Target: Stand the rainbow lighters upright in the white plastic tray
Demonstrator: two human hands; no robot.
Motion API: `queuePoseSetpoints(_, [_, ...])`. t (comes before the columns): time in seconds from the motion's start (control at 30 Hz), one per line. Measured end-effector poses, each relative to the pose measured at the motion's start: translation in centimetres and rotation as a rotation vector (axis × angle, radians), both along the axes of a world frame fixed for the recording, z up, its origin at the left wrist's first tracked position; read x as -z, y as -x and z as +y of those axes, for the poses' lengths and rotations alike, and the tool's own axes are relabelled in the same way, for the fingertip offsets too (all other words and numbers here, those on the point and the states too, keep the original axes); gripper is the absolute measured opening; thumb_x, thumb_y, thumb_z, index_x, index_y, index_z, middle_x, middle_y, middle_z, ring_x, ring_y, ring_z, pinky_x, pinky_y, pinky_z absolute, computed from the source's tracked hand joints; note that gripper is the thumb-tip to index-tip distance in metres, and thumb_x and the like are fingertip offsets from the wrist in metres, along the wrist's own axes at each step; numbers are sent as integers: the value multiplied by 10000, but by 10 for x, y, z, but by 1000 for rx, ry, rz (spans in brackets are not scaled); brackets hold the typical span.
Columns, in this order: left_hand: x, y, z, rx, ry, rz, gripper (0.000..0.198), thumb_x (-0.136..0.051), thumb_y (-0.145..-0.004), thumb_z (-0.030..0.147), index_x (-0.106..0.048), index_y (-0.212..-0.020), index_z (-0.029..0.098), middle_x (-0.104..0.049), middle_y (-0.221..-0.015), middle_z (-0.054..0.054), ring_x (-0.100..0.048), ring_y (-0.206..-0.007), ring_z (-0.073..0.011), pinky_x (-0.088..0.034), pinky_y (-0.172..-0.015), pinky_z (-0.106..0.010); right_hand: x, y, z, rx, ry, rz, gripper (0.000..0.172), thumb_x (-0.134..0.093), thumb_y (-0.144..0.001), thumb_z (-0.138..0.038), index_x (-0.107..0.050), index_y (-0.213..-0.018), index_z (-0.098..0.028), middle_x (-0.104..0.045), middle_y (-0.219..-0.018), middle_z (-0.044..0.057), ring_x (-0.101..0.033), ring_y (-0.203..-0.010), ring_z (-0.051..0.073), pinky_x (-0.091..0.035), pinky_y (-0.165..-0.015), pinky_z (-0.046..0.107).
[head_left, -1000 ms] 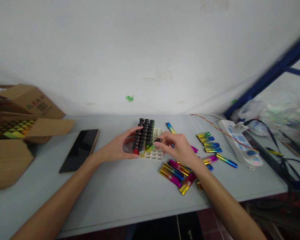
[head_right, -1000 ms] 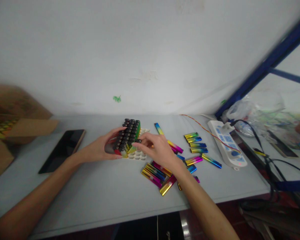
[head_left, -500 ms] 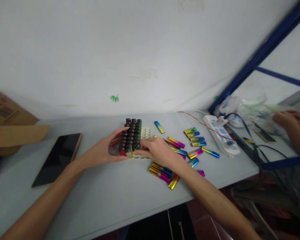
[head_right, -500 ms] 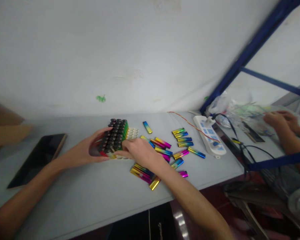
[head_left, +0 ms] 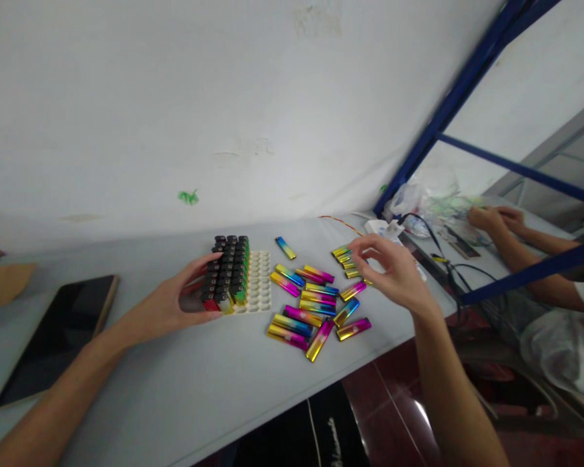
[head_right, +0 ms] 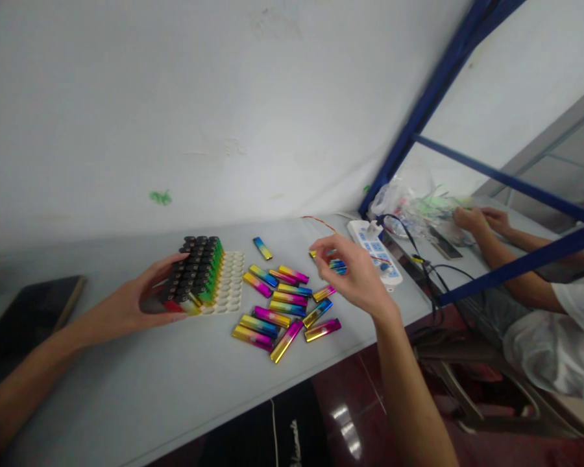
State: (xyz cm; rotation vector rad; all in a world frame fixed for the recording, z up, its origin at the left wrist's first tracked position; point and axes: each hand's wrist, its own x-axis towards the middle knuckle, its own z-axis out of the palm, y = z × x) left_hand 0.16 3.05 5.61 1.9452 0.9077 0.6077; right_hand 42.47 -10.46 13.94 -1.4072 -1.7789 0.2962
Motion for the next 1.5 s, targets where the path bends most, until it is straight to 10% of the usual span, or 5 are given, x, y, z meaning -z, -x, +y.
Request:
queuePoseSetpoints(0.4, [-6,-2,-3,23,-18,6,1054,-920,-800,482,-364,-1681,320,-425,-1765,-99,-521,-1536,-415,-424,-1262,-581,52,-81,-43,366,13,-136,158,-700,-896,-352,-775,-935,-218,-756,-826,45,-659,-681,188,-562,-681,340])
queuePoseSetpoints(0.6, [-6,-1,-3,26,-14,16,1031,-899,-829,498,-350,-1688,339,-412,-1772,-87,-494,-1559,-404,-412,-1275,-571,59,-80,16,348,92,-246,240,-742,-929,-431,-794,-950,-198,-779,-836,79,-671,-686,207,-540,-696,349])
queuePoseSetpoints(0.87, [-3,-2,-2,8,14,-26,1160,-985,-712,548,-396,-1686,322,-411,-1766,-150,-461,-1563,-486,-375,-1279,-661,46,-79,97,44,366,-750,367,-635,-911,-30,-811,-1219,-125,-775,-1276,190,-722,-1180,287,-510,-1095,396])
queuePoseSetpoints(1.1, [-6,-2,-5,40,-5,-19,1053,-912,-815,494,-357,-1688,293,-374,-1789,-123,-465,-1580,-414,-388,-1303,-553,39,-78,128,-98,496,-868,244,-755,-918,-162,-810,-1154,-133,-764,-1245,187,-712,-1158,293,-515,-1030,355])
queuePoseSetpoints(1.5, [-4,-3,-6,42,12,-69,1074,-952,-763,445,-406,-1679,315,-493,-1722,-110,-521,-1539,-419,-427,-1285,-553,45,-23,119,-75,178,-211,339,-492,-1097,-429,-691,-1176,-166,-659,-746,-8,-594,-665,157,-456,-701,283])
